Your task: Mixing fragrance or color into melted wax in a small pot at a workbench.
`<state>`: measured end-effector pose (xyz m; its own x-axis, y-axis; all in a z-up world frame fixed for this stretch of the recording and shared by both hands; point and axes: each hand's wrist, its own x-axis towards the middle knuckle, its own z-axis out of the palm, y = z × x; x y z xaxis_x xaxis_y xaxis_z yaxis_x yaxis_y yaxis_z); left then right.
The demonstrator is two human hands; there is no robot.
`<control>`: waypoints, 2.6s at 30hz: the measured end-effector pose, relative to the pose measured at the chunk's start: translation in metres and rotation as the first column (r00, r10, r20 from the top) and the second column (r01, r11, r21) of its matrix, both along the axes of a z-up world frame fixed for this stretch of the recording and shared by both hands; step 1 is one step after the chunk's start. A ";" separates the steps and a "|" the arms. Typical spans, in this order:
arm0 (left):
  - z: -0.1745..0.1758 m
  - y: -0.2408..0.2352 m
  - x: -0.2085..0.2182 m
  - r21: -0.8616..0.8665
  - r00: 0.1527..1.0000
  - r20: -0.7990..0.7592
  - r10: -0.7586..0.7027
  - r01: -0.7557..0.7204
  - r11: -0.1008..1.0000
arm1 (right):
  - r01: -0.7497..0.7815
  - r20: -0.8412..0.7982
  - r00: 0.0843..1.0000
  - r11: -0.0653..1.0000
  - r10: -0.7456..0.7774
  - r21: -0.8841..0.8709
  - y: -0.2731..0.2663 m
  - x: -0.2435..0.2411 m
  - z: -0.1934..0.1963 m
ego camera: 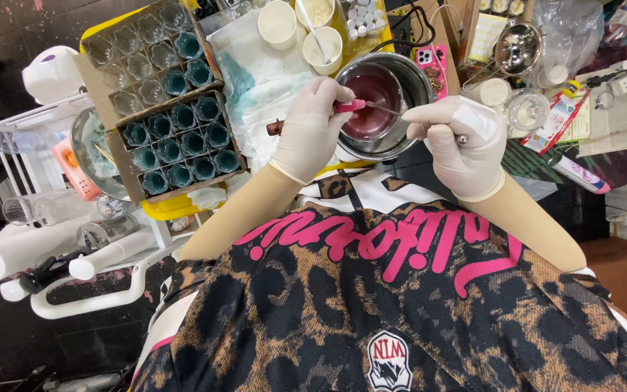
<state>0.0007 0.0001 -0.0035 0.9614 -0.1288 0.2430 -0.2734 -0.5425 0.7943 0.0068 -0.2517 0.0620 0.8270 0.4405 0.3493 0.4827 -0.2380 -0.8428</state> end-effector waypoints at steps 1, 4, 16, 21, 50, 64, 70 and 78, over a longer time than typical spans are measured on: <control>0.000 0.000 0.000 0.000 1.000 -0.001 0.000 0.000 1.000 | 0.000 -0.001 1.000 1.000 0.000 0.000 0.000 0.000 -0.001; -0.003 0.002 -0.002 -0.205 0.989 -0.148 0.004 -0.034 0.978 | 0.004 0.007 1.000 1.000 -0.005 0.020 -0.001 0.002 -0.006; -0.006 0.022 0.002 -0.674 0.894 -0.408 -0.187 -0.156 0.722 | 0.151 -0.215 0.971 0.965 -0.103 0.216 -0.005 0.012 -0.019; 0.031 0.018 -0.003 -0.753 0.813 -0.507 -0.286 -0.256 0.606 | 0.041 -0.292 0.956 0.985 0.010 0.167 0.009 0.016 -0.016; 0.039 0.012 -0.027 -0.732 0.971 -0.210 -0.111 -0.081 0.676 | -0.024 -0.038 0.999 0.991 0.019 -0.135 0.052 0.022 0.001; 0.085 0.019 -0.034 -0.076 0.986 0.167 0.018 -0.006 0.997 | -0.025 0.202 0.975 0.953 0.089 -0.301 0.066 0.019 0.007; 0.091 0.020 -0.035 -0.080 0.998 0.049 -0.027 0.031 0.996 | -0.024 0.217 0.971 0.949 0.096 -0.313 0.067 0.018 0.005; 0.097 0.021 -0.035 -0.203 0.977 0.179 -0.114 0.150 0.968 | -0.031 0.202 0.975 0.950 0.099 -0.312 0.066 0.018 0.003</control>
<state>-0.0338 0.0213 0.0936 0.8837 -0.1795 0.4323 -0.4679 -0.3149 0.8258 0.0250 -0.1852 0.0646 0.7145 0.6038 0.3534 0.6651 -0.4295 -0.6109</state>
